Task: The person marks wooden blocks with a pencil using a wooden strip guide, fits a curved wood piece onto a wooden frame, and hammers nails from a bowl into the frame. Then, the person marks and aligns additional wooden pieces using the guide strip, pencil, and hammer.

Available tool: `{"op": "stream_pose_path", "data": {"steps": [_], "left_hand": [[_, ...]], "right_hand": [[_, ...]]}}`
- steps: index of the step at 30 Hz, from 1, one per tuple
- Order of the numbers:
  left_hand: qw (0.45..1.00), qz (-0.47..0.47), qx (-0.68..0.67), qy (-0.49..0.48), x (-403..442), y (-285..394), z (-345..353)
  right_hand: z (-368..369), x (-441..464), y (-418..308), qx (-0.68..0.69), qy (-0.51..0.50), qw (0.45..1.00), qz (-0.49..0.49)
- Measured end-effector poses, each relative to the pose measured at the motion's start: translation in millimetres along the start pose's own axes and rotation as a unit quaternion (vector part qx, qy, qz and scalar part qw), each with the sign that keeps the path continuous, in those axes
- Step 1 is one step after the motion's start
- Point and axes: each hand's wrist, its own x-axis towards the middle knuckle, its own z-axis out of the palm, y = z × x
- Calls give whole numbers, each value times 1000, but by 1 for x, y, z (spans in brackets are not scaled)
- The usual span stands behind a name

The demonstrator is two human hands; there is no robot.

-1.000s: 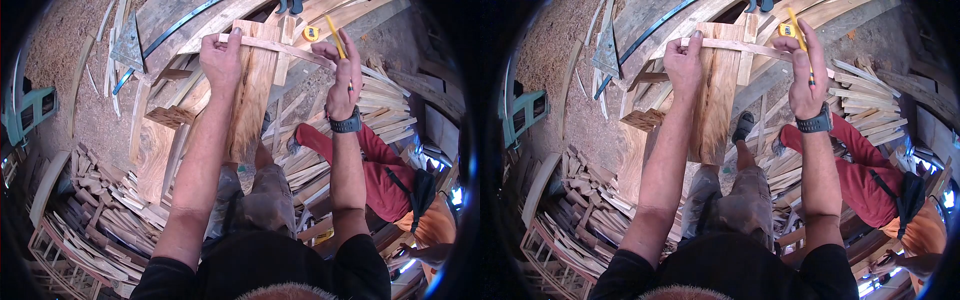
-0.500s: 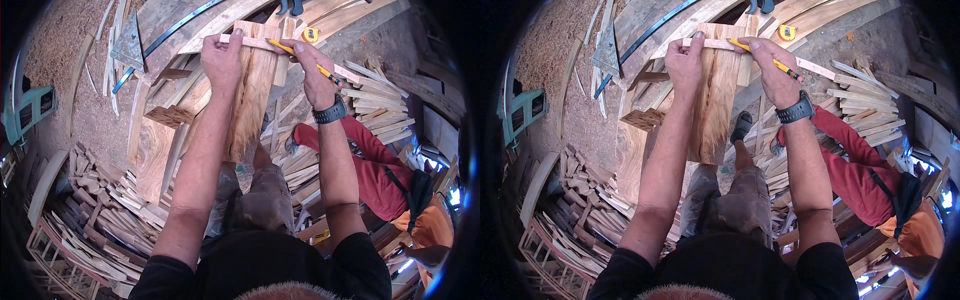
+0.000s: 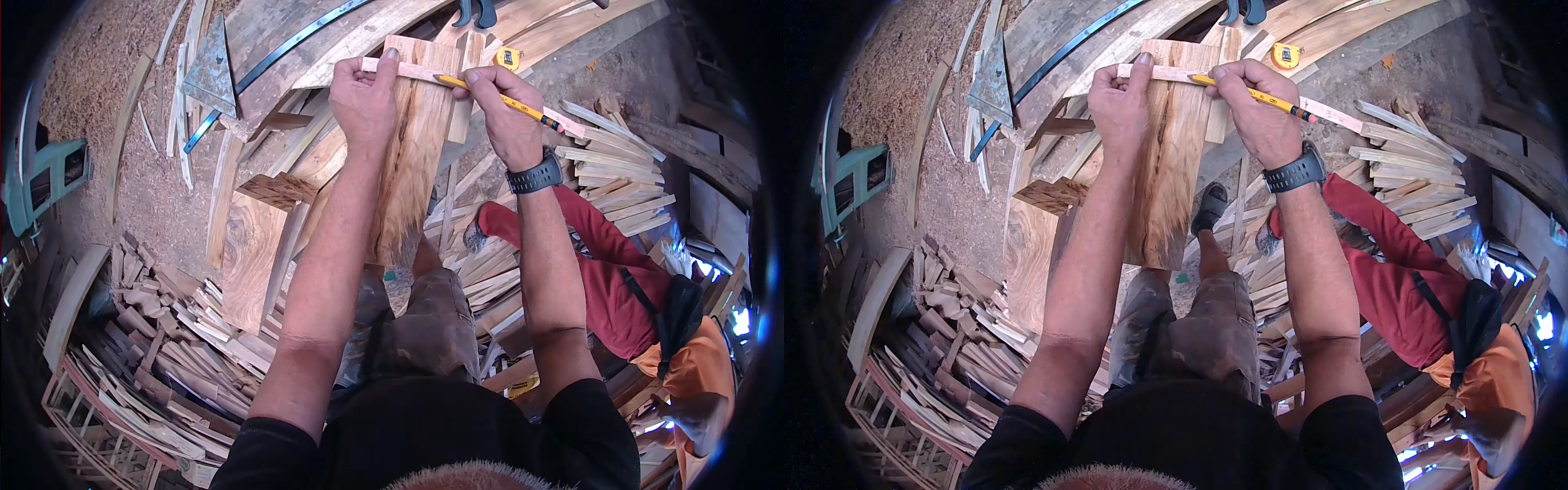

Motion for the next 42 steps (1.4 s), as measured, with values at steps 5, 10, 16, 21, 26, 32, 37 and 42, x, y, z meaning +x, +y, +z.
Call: {"op": "stream_pose_path", "data": {"steps": [5, 10, 16, 21, 26, 32, 37, 42], "left_hand": [[1000, 4, 11, 1, -2, 6, -1], [1000, 4, 5, 3, -1, 2, 0], [1000, 7, 10, 0, -1, 2, -1], [1000, 7, 21, 4, -2, 4, 0], [1000, 8, 29, 3, -2, 5, -1], [1000, 11, 11, 7, -2, 5, 0], [1000, 15, 9, 10, -2, 4, 1], [1000, 9, 19, 7, -2, 7, 0]], "right_hand": [[-2, 1, 3, 11, -3, 1000, 1], [-2, 0, -1, 3, -6, 1000, 1], [-2, -1, -1, -8, -5, 1000, -6], [-4, 1, 1, -15, -8, 1000, -3], [-3, 2, 1, -11, -10, 1000, 9], [-3, 2, 4, 4, -4, 1000, 3], [-2, 3, 1, 3, -3, 1000, 9], [-3, 2, 0, -7, -2, 1000, 4]]}}
